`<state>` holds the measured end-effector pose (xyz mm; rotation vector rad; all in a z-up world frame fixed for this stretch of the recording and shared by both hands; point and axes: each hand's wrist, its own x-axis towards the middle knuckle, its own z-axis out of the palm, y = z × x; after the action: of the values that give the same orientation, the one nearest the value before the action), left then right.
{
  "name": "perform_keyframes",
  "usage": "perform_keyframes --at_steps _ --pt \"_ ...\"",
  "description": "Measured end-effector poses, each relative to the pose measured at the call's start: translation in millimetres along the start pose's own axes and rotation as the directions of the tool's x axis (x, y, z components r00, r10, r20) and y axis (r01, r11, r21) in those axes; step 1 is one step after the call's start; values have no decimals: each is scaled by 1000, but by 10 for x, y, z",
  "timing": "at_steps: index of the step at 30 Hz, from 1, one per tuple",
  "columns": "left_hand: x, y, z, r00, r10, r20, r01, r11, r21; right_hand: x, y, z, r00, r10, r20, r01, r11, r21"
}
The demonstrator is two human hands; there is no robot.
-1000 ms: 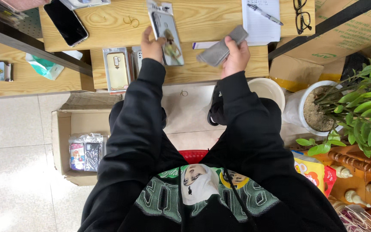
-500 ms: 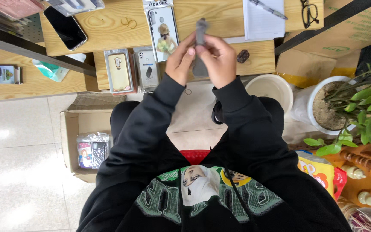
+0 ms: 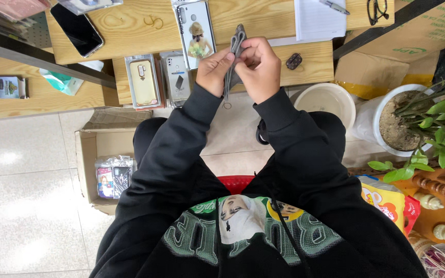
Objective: The person wipes the surface of several small rectangular boxes with a gray cloth. They handle each box one at a time, turning it over to wipe multiple sides before placing it back on the table.
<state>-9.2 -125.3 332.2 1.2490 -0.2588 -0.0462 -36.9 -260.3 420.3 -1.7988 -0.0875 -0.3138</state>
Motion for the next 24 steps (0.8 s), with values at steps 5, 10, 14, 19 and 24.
perform_keyframes --at_steps 5,10,14,19,24 --pt "96 -27 -132 999 1 -46 -8 988 -156 84 106 -73 996 80 28 -84 972 218" --pt "211 163 -317 979 -62 -194 -17 922 -386 186 160 -225 955 285 77 -285 825 488" --pt "241 485 -451 983 -62 -172 -31 871 -490 303 167 -342 779 622 77 -459 483 746" --pt "298 506 -682 992 1 -123 -70 829 -555 327 259 -349 742 660 114 -528 471 707" --pt "275 780 -865 892 -219 -396 70 931 -358 454 516 -608 930 326 -170 -189 821 538"
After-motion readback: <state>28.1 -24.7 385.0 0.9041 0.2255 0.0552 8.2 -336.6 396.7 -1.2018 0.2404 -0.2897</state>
